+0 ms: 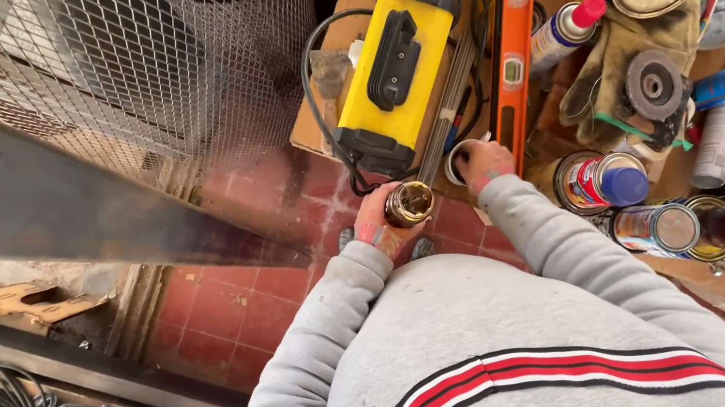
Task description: Sorting and transferring screws and small hardware components between containers in a workshop.
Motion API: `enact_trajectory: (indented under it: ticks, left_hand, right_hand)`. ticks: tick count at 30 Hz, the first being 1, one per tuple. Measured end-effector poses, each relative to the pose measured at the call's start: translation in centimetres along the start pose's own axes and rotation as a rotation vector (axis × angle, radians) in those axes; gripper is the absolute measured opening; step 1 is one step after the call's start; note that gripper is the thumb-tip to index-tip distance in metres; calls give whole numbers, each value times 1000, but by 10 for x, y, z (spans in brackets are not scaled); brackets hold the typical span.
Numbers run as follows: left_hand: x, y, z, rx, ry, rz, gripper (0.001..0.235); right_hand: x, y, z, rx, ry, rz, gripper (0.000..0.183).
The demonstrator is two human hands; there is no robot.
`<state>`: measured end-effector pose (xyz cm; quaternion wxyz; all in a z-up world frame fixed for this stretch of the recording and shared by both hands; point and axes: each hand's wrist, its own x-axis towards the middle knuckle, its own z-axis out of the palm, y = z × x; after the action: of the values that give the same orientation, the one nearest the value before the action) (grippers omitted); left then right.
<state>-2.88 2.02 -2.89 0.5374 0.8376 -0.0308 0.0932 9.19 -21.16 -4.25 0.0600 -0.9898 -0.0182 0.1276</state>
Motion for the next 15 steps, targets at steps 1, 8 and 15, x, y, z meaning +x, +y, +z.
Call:
enact_trajectory:
  ticks: [1,8,15]
  left_hand:
    - [2,1,-1,-1,-2,4,72]
    - [14,9,9,-31,-57,-25,70]
    - [29,18,32,-73,-139,-12,73]
  right_hand:
    - [-4,3,-10,1,3,3,28]
    - [-76,-31,-154,799,309,-342,20]
    - [-106,-48,-198,772,-11,-612,35]
